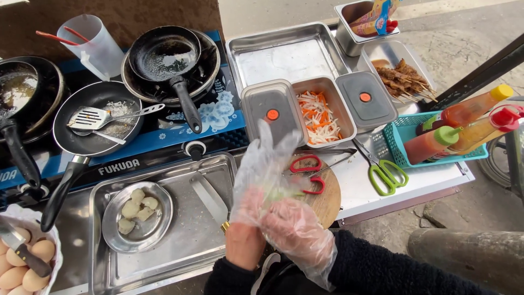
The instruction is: Grilling meat skewers on a charcoal grill, fanning the coals, slicing cucumbers, and assembling a sandwich at a street food stall.
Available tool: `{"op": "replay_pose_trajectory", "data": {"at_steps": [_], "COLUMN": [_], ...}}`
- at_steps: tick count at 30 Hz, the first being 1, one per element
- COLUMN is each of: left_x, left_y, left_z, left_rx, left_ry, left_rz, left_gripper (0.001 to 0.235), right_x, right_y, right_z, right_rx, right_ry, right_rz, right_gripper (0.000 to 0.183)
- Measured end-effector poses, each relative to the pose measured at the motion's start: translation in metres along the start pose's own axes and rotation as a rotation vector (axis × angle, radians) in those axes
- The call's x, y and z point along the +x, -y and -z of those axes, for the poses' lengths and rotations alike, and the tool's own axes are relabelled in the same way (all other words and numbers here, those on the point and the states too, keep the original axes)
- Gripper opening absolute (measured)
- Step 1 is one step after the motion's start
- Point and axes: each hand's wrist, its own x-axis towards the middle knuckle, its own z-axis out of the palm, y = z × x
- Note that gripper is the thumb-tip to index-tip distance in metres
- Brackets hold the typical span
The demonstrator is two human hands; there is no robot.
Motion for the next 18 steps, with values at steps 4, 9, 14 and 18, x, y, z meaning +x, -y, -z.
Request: {"op": "replay_pose_trajectory", "data": {"at_steps": [4, 9, 14, 18], "left_x": [0.004, 0.047, 0.126, 0.118], "left_y": [0.040, 0.055, -0.083, -0.066], "left_z": [-0.038, -0.046, 0.029, 0.007], "left_rx": [0.004, -0.613, 0.395, 0.555], "left_ry": [0.212, 0.021, 0.544, -0.434], "left_rz": [0.314, 0.667, 0.082, -0.410], "left_gripper": [0.071, 0.042, 0.102, 0.088], "right_x": [-0.101, -0.112, 0.003, 0.042], "right_y": [0.048, 0.048, -0.010, -0.161], "right_z": [-0.213, -0.456, -0.205, 0.053], "right_rx": [0.405, 0.925, 1.417, 1.708], "right_ry": [0.224, 0.498, 0.782, 0.956], "right_rz": [0.048, 0.117, 0.166, 0.195], "right_gripper": [0.031, 0.015, 0.022, 0.033]}}
